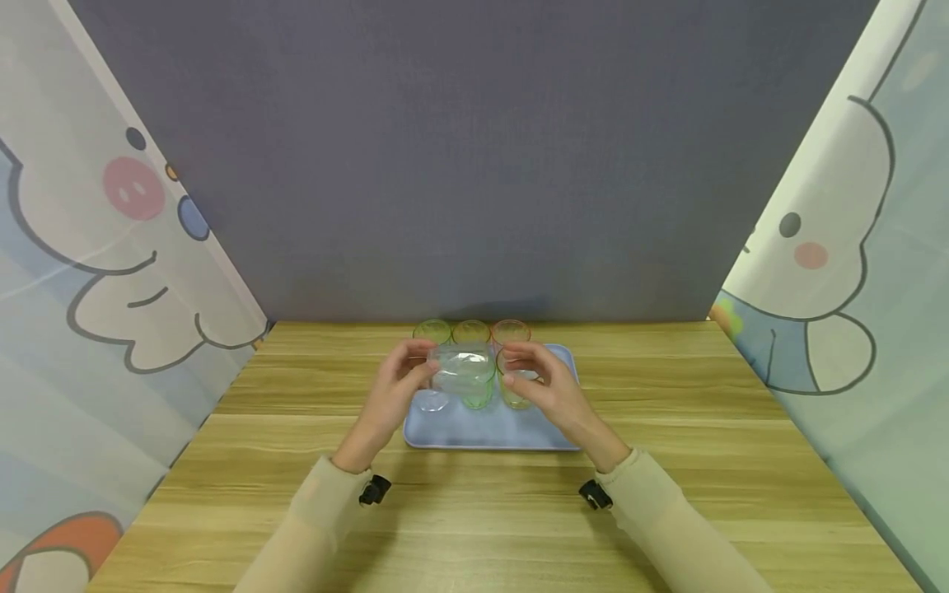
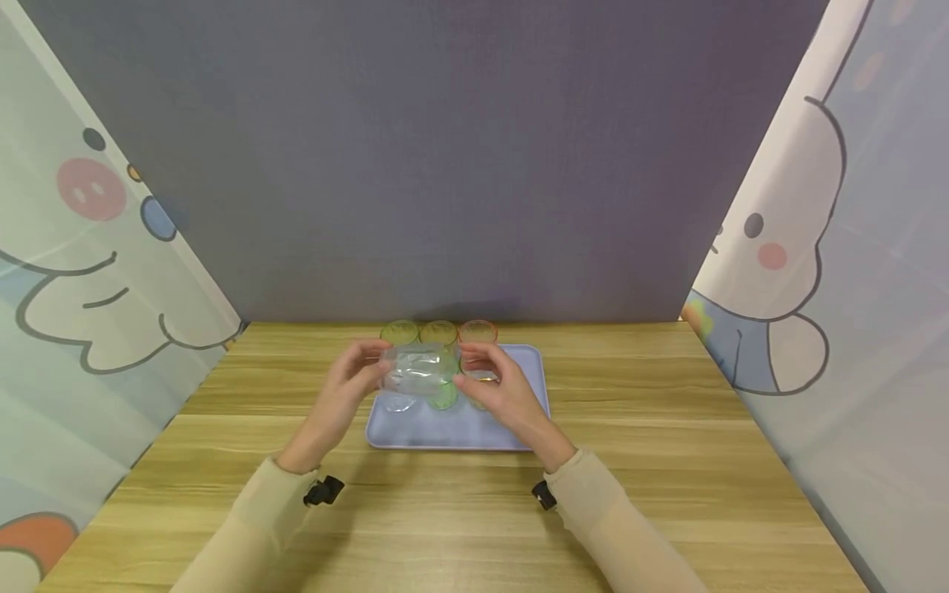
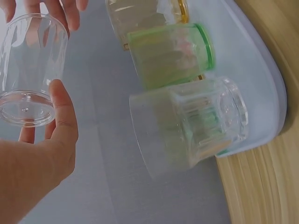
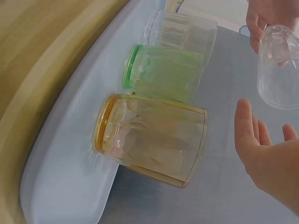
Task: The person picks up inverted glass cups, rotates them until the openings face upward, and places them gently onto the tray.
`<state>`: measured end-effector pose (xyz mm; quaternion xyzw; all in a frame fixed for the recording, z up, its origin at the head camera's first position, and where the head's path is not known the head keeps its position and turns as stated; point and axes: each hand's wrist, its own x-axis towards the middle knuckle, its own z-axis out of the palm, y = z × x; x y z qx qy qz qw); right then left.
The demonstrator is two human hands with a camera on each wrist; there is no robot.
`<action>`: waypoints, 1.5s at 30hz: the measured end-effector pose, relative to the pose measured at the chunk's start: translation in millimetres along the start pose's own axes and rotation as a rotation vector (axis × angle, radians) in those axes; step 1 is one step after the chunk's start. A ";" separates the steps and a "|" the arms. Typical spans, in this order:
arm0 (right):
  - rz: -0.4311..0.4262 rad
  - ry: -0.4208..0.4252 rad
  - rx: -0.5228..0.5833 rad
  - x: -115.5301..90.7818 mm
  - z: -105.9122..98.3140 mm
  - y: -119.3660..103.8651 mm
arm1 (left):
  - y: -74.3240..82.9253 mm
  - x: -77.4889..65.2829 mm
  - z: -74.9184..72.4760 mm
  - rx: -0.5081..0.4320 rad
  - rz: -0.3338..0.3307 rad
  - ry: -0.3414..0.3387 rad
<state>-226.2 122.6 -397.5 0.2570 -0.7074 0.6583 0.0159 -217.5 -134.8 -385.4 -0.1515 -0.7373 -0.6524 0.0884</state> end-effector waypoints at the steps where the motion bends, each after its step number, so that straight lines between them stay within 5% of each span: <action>1: -0.001 -0.003 0.003 -0.2 0.1 -0.2 | -0.2 0.2 0.7 -0.001 -0.005 -0.002; 37: -0.014 -0.018 0.032 -10.6 -6.2 3.8 | -15.0 -6.6 35.3 -0.057 -0.054 -0.089; 45: -0.013 0.002 0.077 -9.6 -8.0 -2.3 | -4.9 -3.7 33.0 -0.062 -0.037 -0.126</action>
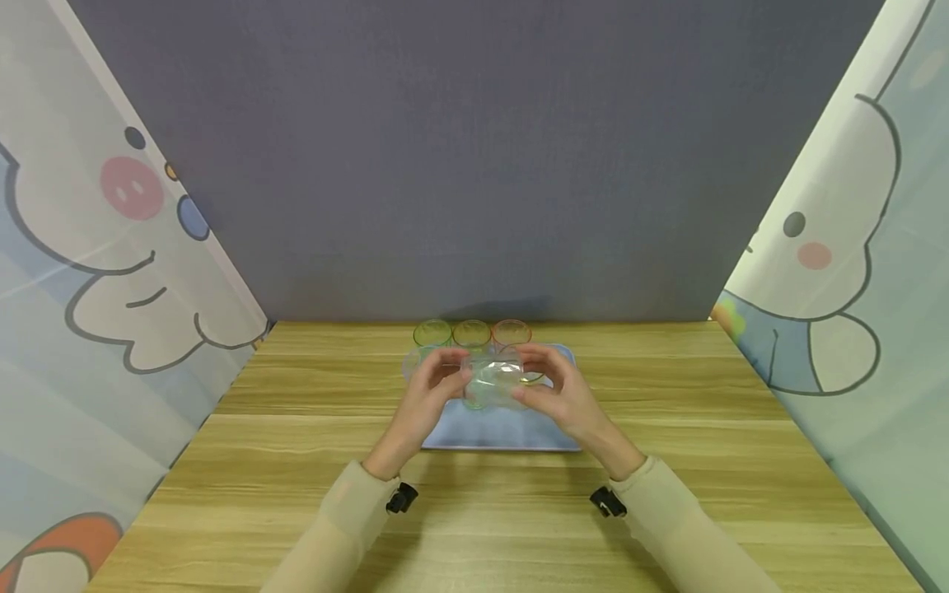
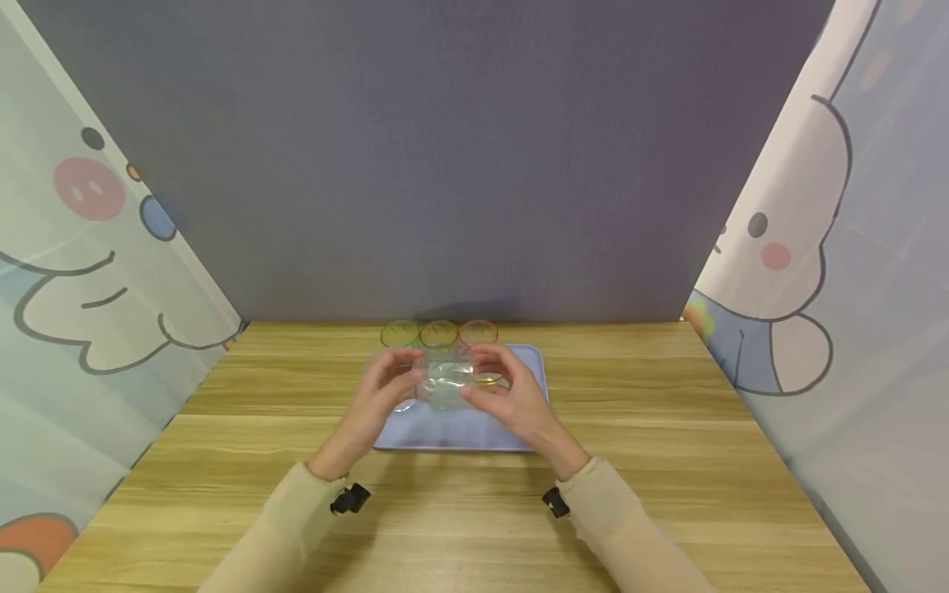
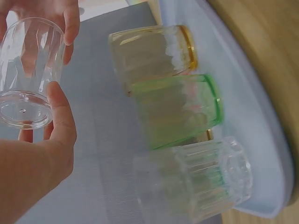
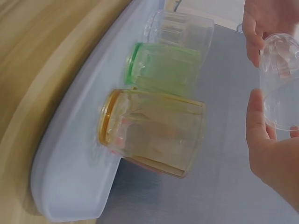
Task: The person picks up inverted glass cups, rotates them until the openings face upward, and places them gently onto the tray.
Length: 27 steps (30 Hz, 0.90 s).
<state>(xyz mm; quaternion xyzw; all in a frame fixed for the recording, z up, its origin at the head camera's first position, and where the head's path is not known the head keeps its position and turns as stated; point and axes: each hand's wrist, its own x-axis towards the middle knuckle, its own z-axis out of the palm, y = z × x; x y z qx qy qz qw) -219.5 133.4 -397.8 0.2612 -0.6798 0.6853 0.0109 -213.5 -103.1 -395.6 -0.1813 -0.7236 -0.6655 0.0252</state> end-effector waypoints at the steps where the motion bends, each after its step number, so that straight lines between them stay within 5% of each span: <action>1: -0.004 0.001 0.005 0.2 -0.2 -1.0 | 1.8 0.5 -0.3 0.006 0.006 -0.003; 7: -0.024 0.013 0.014 -0.2 -2.0 -4.9 | 5.7 1.4 -2.8 -0.010 0.057 0.000; 12: -0.014 0.025 0.013 -1.1 -3.9 -6.3 | 0.2 0.0 -4.8 0.006 0.207 0.049; 20: -0.022 0.030 0.000 -1.3 -7.7 -7.9 | -10.3 -4.6 -8.5 0.228 0.389 0.102; 27: -0.035 0.042 -0.011 -2.0 -12.6 -10.0 | -20.1 -5.1 -11.5 0.432 0.593 0.076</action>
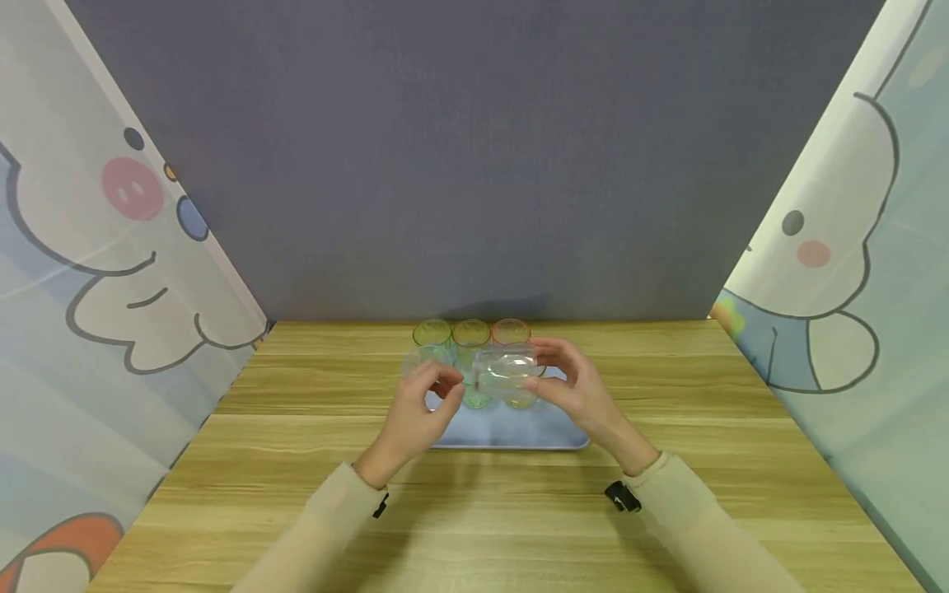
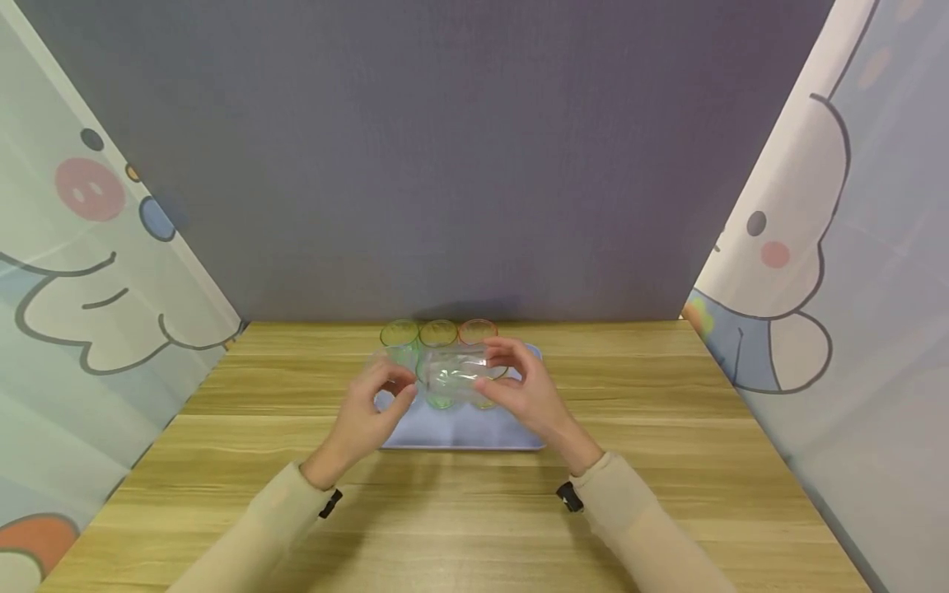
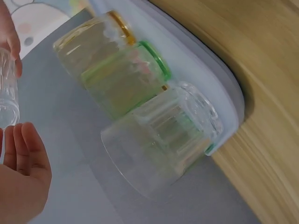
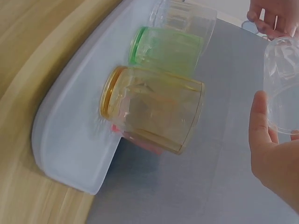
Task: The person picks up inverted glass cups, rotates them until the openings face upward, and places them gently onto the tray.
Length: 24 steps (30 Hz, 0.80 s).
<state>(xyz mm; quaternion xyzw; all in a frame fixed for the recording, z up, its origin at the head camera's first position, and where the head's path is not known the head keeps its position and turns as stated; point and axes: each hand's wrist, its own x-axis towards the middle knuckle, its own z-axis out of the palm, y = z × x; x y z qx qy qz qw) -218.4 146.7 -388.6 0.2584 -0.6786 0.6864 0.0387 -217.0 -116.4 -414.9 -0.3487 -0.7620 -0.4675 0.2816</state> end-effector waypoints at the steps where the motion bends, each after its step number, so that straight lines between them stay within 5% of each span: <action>1: -0.002 0.002 -0.004 0.0 -0.9 -0.2 | -0.1 -0.7 -0.1 0.026 0.017 -0.011; 5: 0.001 0.001 -0.019 0.3 -5.1 -0.6 | -0.6 -5.2 -0.8 0.167 0.058 -0.071; 13: 0.016 0.001 -0.080 1.9 -13.6 -2.2 | -6.2 -13.2 -3.7 0.460 0.244 -0.195; 24: 0.027 0.000 -0.132 1.7 -26.0 -4.8 | -15.7 -28.4 -6.5 0.619 0.214 -0.446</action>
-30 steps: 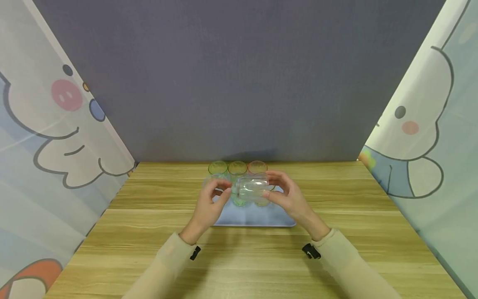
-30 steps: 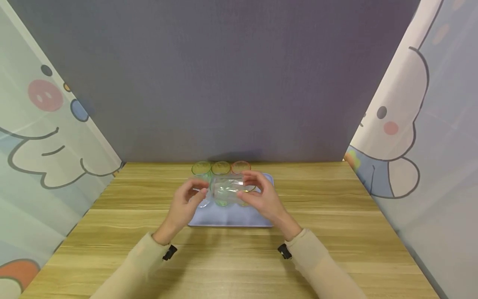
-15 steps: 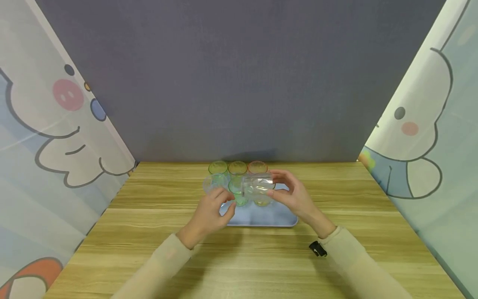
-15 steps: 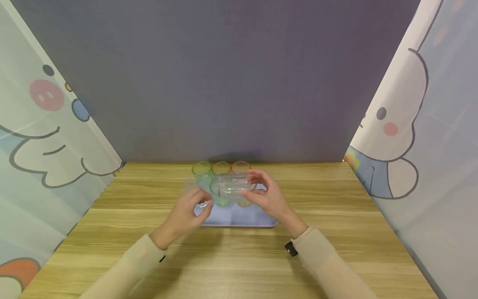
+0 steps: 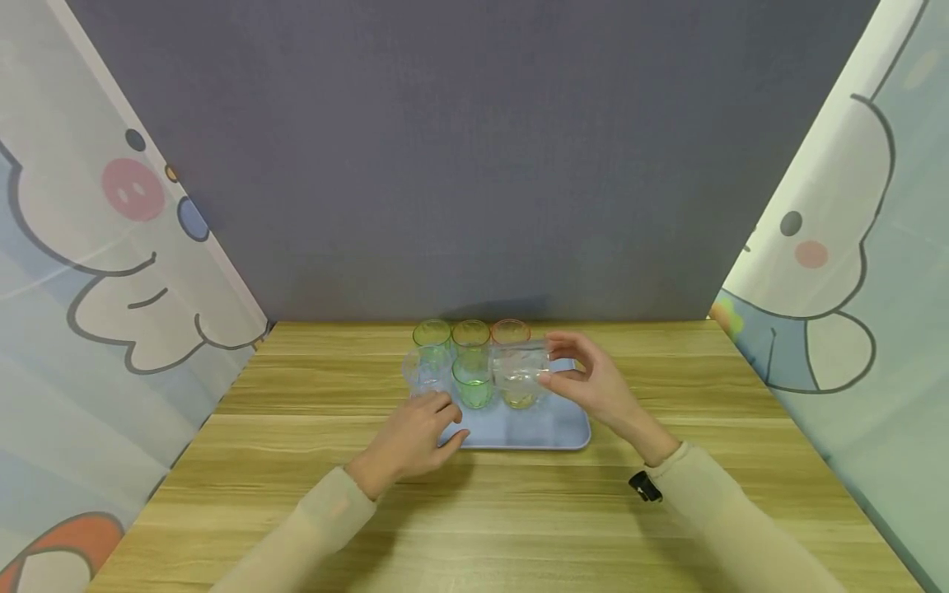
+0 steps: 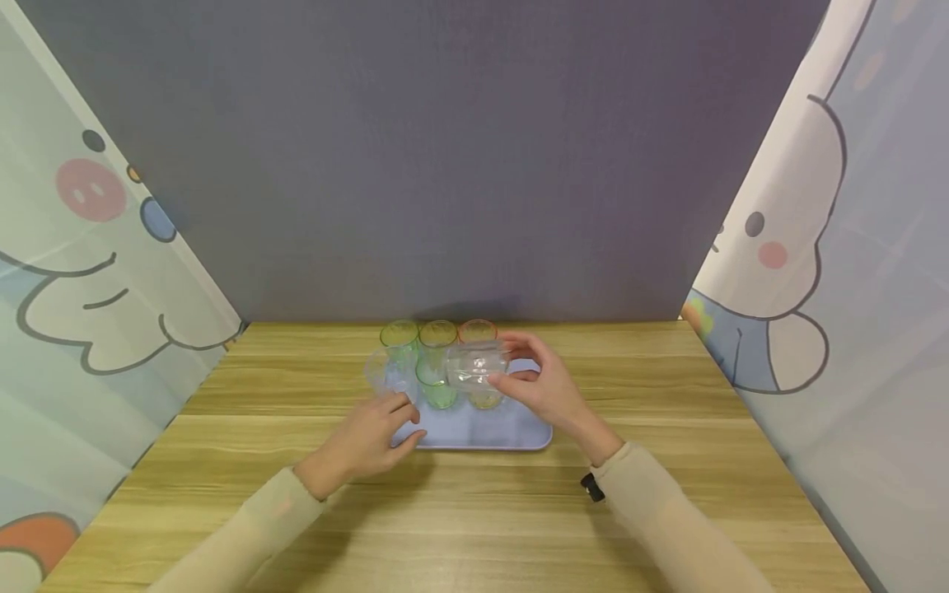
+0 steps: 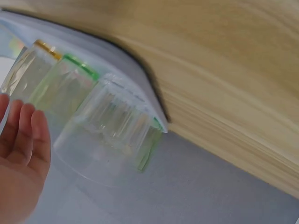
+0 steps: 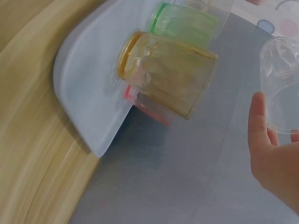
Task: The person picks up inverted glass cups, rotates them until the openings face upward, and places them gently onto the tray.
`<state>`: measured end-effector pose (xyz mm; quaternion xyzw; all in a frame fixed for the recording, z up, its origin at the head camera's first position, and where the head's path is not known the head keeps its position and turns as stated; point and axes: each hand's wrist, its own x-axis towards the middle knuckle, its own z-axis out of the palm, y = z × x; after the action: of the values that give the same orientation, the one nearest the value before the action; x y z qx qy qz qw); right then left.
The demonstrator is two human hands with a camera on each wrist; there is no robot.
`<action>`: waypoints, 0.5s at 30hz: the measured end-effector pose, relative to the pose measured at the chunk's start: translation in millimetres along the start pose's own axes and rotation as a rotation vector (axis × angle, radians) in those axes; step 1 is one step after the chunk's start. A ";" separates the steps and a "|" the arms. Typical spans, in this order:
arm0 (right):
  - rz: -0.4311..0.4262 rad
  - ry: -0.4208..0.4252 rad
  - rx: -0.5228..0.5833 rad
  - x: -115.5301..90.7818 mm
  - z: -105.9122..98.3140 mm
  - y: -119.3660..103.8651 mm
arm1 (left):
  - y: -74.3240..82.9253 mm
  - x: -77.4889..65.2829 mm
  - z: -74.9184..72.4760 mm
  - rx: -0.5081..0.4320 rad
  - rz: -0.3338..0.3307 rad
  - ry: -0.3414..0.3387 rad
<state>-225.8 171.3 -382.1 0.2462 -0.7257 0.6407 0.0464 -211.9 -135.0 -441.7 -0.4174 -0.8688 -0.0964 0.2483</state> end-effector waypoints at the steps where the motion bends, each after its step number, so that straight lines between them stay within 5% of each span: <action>1: 0.001 -0.003 -0.010 -0.1 -1.0 -0.1 | -0.4 -1.1 0.6 0.001 0.009 -0.022; 9: 0.014 -0.005 -0.088 -1.4 -8.0 0.3 | -2.6 -8.2 7.6 -0.001 -0.005 -0.198; 15: 0.011 -0.008 -0.138 -0.8 -13.2 1.4 | -3.3 -8.9 9.0 0.021 -0.040 -0.258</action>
<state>-229.0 184.1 -381.4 0.2409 -0.7697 0.5885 0.0568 -212.8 -139.7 -453.9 -0.4064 -0.9026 -0.0377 0.1371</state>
